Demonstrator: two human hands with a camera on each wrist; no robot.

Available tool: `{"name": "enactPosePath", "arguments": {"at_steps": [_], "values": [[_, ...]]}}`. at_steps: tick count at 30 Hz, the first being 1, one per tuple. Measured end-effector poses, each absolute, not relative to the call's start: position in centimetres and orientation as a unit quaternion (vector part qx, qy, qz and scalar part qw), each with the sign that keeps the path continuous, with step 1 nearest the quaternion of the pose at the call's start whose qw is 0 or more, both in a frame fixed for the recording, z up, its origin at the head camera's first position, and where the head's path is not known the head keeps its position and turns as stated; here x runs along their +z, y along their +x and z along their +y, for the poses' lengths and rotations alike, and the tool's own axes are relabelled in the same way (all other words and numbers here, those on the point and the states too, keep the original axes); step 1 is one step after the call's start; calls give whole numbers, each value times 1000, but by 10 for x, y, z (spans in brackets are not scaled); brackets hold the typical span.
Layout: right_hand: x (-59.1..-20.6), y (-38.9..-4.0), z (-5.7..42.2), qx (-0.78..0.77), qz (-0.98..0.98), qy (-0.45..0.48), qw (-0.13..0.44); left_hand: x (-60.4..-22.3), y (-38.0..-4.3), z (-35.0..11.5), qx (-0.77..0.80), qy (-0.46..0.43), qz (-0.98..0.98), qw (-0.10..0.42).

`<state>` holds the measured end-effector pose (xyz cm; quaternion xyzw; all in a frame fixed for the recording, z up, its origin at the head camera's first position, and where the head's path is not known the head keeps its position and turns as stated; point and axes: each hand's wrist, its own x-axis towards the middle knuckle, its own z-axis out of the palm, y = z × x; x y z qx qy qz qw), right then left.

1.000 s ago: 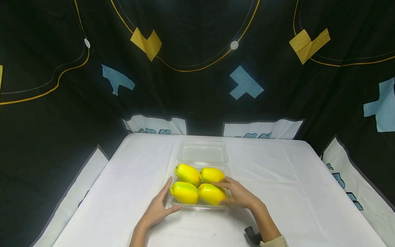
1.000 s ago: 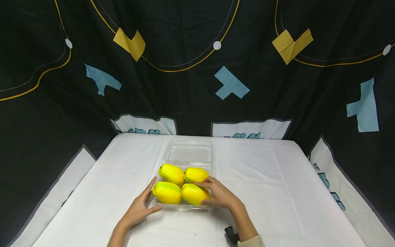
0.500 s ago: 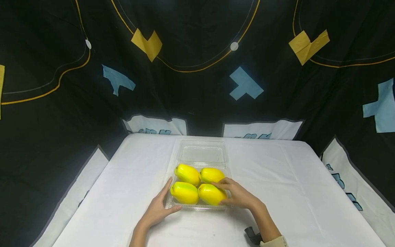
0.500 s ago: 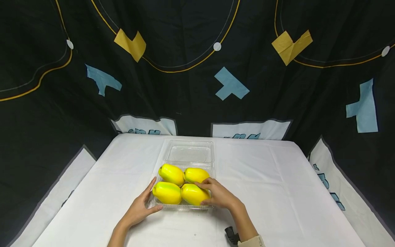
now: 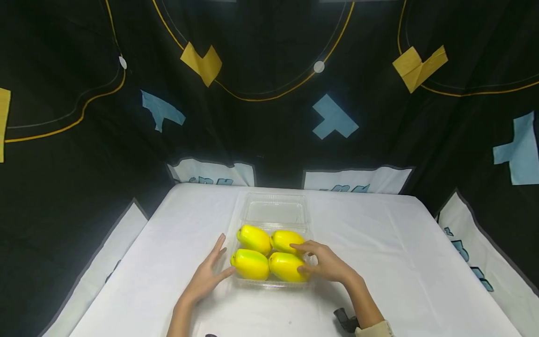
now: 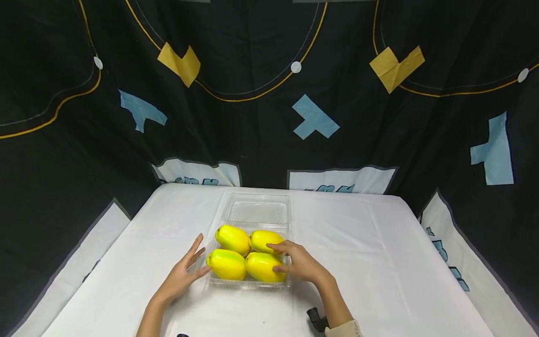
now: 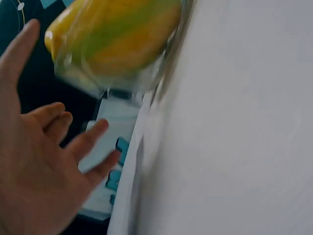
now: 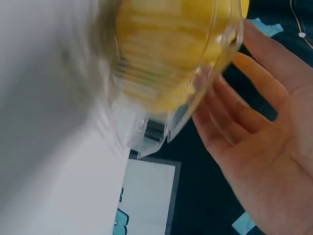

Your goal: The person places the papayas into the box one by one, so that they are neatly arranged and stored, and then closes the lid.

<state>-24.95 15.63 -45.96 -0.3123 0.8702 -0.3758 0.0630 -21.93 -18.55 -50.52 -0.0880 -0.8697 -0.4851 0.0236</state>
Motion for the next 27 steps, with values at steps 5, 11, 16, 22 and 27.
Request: {"name": "enactPosePath", "arguments": {"at_steps": [5,11,16,22,27], "values": [[-457,-266,163,-427,855,-294,-17,-500,-252,-210,-501,-64,-862,40],[-439,-286,166,-486,834,-247,-84,-562,-365,-250,-481,-40,-870,100],[-445,-312,172,-519,828,-190,-90,-532,-397,-228,-564,-5,-824,52],[-479,-350,175,-559,822,-105,-36,-481,-381,-192,-601,17,-796,-59],[-491,-358,175,-567,818,-93,5,-487,-387,-184,-561,13,-821,-99]]}}
